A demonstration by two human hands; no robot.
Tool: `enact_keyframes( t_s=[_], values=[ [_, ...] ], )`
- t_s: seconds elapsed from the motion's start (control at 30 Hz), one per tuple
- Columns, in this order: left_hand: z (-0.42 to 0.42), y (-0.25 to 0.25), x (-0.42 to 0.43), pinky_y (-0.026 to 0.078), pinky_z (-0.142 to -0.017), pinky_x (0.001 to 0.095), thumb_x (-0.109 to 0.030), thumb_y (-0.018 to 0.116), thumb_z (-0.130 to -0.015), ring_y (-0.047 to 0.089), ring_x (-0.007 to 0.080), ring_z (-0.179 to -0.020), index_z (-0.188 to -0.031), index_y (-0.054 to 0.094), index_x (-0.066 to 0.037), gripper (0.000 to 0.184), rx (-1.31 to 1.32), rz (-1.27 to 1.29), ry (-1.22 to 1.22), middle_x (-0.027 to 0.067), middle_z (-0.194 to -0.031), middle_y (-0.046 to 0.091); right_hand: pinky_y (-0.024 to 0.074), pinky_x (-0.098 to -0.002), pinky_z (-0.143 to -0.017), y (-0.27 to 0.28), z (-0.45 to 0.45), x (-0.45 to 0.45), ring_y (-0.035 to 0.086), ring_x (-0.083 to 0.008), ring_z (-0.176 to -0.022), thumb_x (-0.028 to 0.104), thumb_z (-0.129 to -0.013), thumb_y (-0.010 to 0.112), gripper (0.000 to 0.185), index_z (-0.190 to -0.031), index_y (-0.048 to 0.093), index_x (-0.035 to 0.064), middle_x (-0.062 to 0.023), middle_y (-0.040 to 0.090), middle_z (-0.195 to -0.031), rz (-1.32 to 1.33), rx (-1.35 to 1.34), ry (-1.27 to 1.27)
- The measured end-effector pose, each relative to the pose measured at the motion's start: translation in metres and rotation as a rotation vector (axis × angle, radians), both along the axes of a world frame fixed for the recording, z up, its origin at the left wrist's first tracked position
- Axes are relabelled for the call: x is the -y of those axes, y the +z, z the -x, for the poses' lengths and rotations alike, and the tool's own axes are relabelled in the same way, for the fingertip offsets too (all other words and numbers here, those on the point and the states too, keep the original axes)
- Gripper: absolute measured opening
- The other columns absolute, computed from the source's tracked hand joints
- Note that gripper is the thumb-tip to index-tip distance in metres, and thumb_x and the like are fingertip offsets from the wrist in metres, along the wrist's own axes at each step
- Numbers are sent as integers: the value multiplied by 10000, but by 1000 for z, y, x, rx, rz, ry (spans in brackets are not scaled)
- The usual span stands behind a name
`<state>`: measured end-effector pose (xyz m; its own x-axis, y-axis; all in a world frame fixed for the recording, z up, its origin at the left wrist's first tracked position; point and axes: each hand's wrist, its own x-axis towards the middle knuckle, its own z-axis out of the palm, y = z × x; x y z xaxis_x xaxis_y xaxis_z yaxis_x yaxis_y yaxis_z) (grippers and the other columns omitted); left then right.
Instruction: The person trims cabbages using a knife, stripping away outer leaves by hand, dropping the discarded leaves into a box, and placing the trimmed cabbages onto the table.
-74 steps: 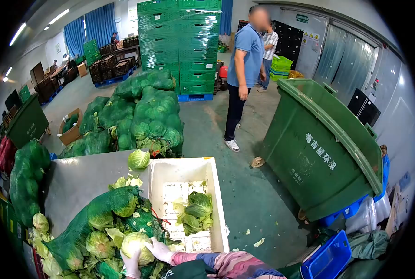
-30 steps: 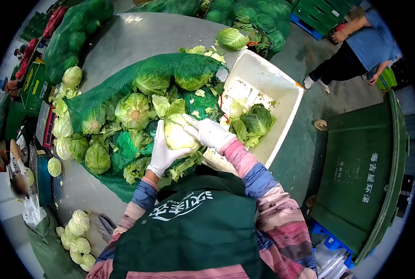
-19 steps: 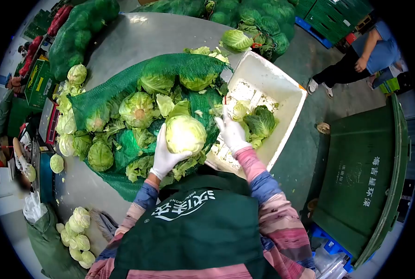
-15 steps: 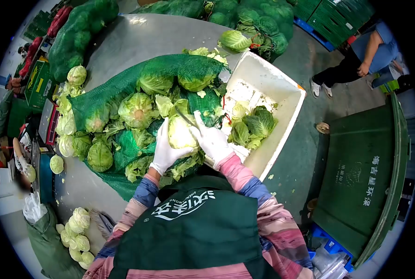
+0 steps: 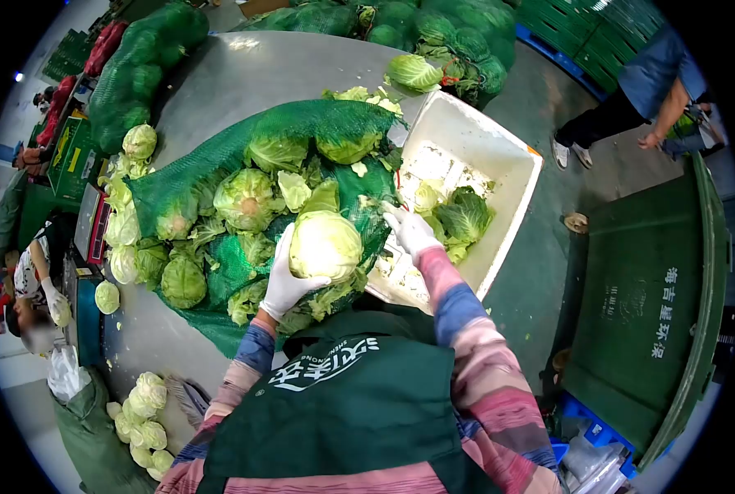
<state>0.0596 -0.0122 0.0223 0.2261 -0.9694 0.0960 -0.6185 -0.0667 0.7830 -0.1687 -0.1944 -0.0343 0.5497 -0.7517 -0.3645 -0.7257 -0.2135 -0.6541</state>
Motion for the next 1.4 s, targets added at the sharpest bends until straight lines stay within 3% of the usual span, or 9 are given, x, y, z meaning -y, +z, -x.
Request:
enact_keyframes(
  t_s=[0.17,0.43,0.63,0.73,0.83,1.07,1.17,1.27,1.4],
  values=[
    [1,-14,11,362,-1074,396,-326,889,-605,446,328,-1260,-1494,151,31,1210,-359,-23,253,264,-1367,387,480,-436,-550,55,-38,-53,600,-343,-538,487,-989,408,651,-1507,233,135,-182,591,-583,73,86,-41],
    [19,-4,31,352,-1059,432,-358,885,-574,369,381,-1234,-1468,206,-36,1168,-20,-111,233,257,-1301,340,479,-468,-539,56,-58,-83,600,-391,-543,418,-988,427,742,-1462,162,-88,-230,609,-617,232,56,2],
    [20,2,36,346,-1078,412,-332,892,-571,388,352,-1255,-1432,257,-29,1111,-119,-79,244,218,-1341,343,492,-458,-522,38,-50,-65,625,-362,-560,444,-985,415,613,-1488,296,116,-195,652,-676,295,23,-4],
    [5,-3,22,359,-1077,387,-282,892,-586,414,310,-1264,-1437,254,-33,1092,-244,-60,217,196,-1366,367,507,-404,-568,15,-32,-31,619,-309,-538,427,-985,427,499,-1393,481,144,-166,659,-696,-70,413,-401],
    [-7,-2,6,385,-1065,363,-213,887,-605,453,261,-1265,-1445,250,-41,1068,-364,-26,136,177,-1385,410,518,-365,-649,27,-7,-9,617,-238,-563,448,-972,456,503,-1348,539,125,-129,636,-666,-362,114,-490],
    [-16,1,-3,375,-1077,348,-161,875,-620,460,255,-1270,-1512,138,-71,1160,-418,-120,96,181,-1430,383,516,-433,-793,104,-69,-41,670,-379,-854,572,-861,577,1002,-1535,-22,137,-262,644,-1075,-11,78,-91],
    [-9,23,-11,475,-982,378,-183,867,-655,462,277,-1271,-1526,62,-70,1191,182,-88,47,201,-1453,353,485,-403,-879,59,-82,-43,628,-366,-1013,570,-857,565,781,-1459,365,114,-230,602,-1177,120,116,78],
    [6,34,-12,596,-743,422,-206,763,-806,411,355,-1299,-1516,70,-61,1003,-1040,-402,661,242,-1435,348,465,-407,-905,51,-79,-60,584,-384,-1044,545,-891,538,654,-1315,502,48,-213,566,-1158,57,210,-97],
    [29,-5,13,418,-1021,428,-392,867,-633,408,363,-1257,-1451,217,43,1131,-396,-162,600,235,-1387,331,454,-430,-907,42,-54,-87,570,-404,-1047,467,-924,540,566,-1205,515,-24,-259,555,-1131,-30,212,-159]
  ],
)
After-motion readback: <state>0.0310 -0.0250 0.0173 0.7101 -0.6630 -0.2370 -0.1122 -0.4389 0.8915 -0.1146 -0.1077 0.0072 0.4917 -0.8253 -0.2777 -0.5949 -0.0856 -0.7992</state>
